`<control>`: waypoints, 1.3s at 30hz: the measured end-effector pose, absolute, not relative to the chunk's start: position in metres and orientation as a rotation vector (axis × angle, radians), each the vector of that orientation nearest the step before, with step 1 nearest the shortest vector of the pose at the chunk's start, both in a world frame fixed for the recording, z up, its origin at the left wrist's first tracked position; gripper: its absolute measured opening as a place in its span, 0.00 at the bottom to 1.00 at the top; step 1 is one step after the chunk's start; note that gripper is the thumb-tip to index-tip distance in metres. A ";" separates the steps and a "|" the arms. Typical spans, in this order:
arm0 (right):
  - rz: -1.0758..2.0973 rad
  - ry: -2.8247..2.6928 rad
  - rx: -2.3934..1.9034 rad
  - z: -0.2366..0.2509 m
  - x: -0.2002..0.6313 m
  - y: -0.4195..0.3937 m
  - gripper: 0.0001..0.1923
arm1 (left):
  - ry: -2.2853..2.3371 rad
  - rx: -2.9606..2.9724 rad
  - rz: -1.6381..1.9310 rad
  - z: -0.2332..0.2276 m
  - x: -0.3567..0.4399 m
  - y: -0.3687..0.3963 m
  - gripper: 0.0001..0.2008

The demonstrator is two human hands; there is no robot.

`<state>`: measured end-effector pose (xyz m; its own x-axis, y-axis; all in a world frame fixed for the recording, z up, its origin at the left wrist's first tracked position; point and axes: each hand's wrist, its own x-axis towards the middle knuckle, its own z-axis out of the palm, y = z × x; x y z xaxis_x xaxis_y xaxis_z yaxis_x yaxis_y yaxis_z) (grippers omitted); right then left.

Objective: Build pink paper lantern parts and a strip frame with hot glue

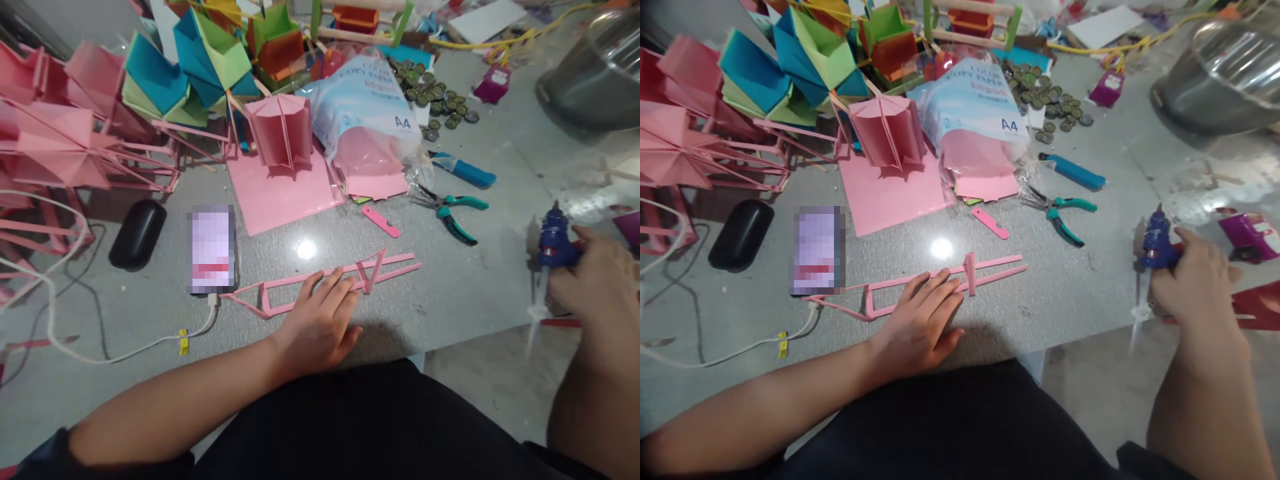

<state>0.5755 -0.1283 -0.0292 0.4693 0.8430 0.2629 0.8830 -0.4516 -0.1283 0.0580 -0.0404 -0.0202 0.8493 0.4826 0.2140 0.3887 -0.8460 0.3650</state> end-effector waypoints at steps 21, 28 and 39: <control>-0.184 -2.272 -1.444 -0.010 0.310 -0.087 0.10 | 0.644 2.734 0.486 -0.022 0.056 -0.043 0.24; -0.177 -2.362 -1.407 -0.009 0.312 -0.087 0.11 | 0.649 2.752 0.482 -0.023 0.057 -0.043 0.24; -0.162 -2.423 -1.368 -0.005 0.319 -0.082 0.11 | 0.652 2.776 0.493 -0.023 0.058 -0.044 0.23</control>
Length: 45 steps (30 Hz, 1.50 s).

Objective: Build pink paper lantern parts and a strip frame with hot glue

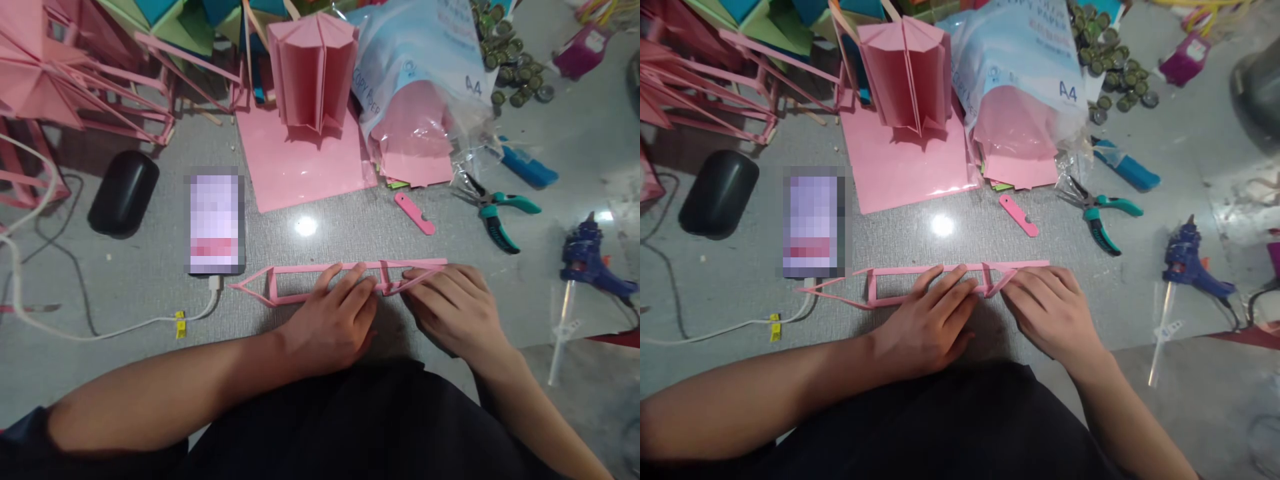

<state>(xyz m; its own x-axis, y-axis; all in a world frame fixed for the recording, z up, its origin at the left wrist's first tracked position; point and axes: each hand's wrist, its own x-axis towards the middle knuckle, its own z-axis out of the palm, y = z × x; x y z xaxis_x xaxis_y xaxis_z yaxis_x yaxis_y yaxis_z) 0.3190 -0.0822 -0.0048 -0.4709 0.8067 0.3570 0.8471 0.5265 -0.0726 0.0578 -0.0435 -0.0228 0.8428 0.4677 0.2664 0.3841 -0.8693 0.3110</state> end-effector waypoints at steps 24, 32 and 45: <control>-0.111 -2.492 -1.352 -0.010 0.323 -0.082 0.15 | 0.605 2.749 0.472 -0.023 0.055 -0.046 0.24; -0.187 -2.507 -1.348 -0.009 0.321 -0.084 0.13 | 0.610 2.766 0.471 -0.023 0.057 -0.046 0.25; -0.108 -2.523 -1.320 -0.008 0.321 -0.091 0.14 | 0.611 2.779 0.453 -0.025 0.058 -0.048 0.25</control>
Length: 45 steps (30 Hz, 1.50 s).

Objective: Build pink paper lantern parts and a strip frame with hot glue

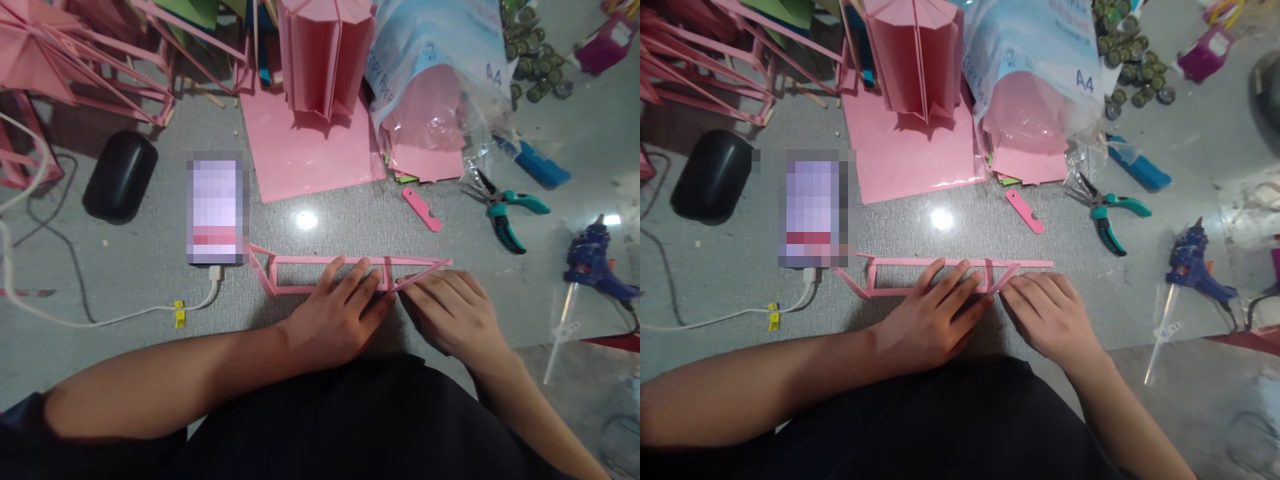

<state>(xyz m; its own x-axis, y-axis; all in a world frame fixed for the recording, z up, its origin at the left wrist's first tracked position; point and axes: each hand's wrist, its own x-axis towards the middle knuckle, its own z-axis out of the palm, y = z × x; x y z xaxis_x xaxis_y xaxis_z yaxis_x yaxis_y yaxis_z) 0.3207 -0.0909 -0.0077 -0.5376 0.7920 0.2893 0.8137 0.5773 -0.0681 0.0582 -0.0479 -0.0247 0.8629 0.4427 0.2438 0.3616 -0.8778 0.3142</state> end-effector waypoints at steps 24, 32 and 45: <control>0.186 -2.270 -1.464 -0.014 0.305 -0.101 0.15 | 0.635 2.760 0.387 -0.026 0.060 -0.048 0.27; 0.291 -2.024 -1.518 -0.021 0.294 -0.104 0.19 | 0.626 2.768 0.368 -0.025 0.060 -0.046 0.26; 0.459 -1.915 -1.659 -0.019 0.282 -0.102 0.07 | 0.647 2.822 0.296 -0.024 0.060 -0.046 0.27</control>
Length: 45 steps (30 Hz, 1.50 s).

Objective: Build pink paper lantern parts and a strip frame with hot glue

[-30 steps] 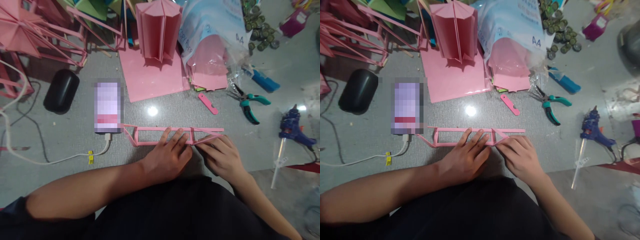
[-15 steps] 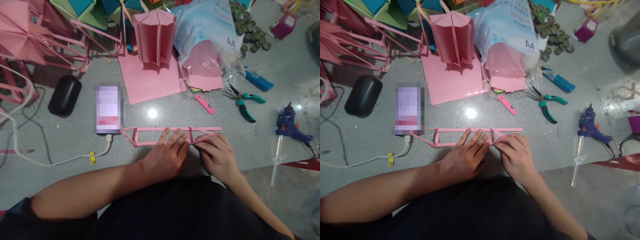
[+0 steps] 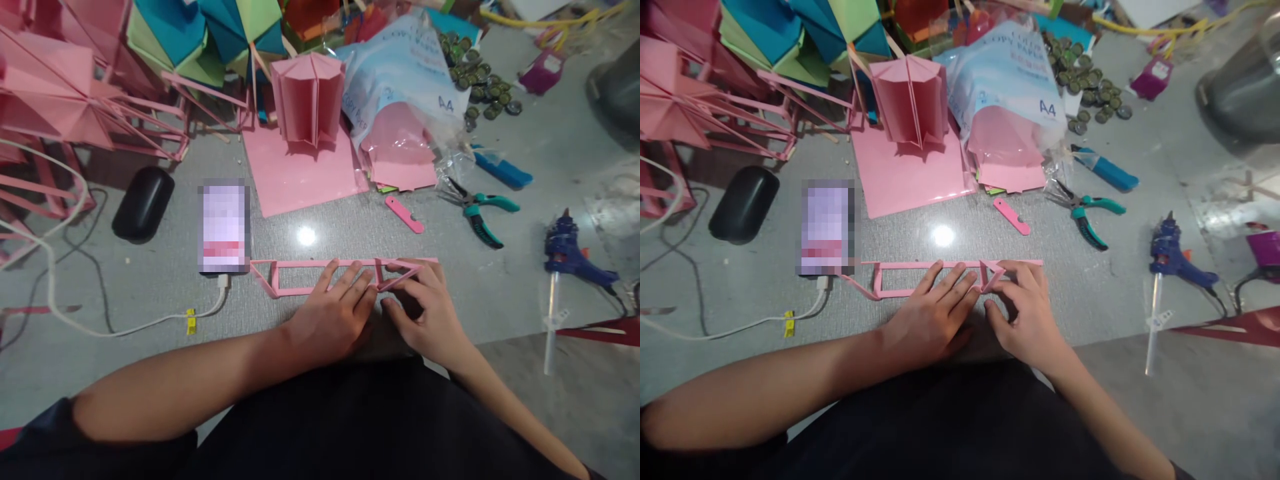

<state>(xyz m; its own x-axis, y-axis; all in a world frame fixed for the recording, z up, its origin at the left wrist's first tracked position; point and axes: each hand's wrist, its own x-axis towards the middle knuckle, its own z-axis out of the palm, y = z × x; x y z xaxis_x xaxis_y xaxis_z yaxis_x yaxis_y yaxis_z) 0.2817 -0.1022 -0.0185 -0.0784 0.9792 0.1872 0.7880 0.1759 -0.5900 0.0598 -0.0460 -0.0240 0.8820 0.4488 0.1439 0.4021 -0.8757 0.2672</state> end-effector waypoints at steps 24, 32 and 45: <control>0.171 -1.936 -1.688 -0.034 0.277 -0.100 0.12 | 0.849 2.830 0.761 0.036 0.019 -0.071 0.10; 0.173 -1.927 -1.658 -0.039 0.278 -0.098 0.12 | 1.709 2.187 0.931 -0.002 -0.048 -0.080 0.08; 0.190 -1.926 -1.662 -0.038 0.275 -0.098 0.15 | 1.636 1.977 0.764 -0.010 -0.032 -0.060 0.08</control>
<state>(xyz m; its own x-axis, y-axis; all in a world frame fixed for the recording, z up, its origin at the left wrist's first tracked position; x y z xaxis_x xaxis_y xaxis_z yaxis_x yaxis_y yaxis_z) 0.2748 -0.0977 -0.0379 -0.0540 0.9418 0.3319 0.8591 0.2133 -0.4653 -0.0319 -0.0600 -0.0105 0.1387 0.9824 0.1253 0.7268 -0.1869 0.6610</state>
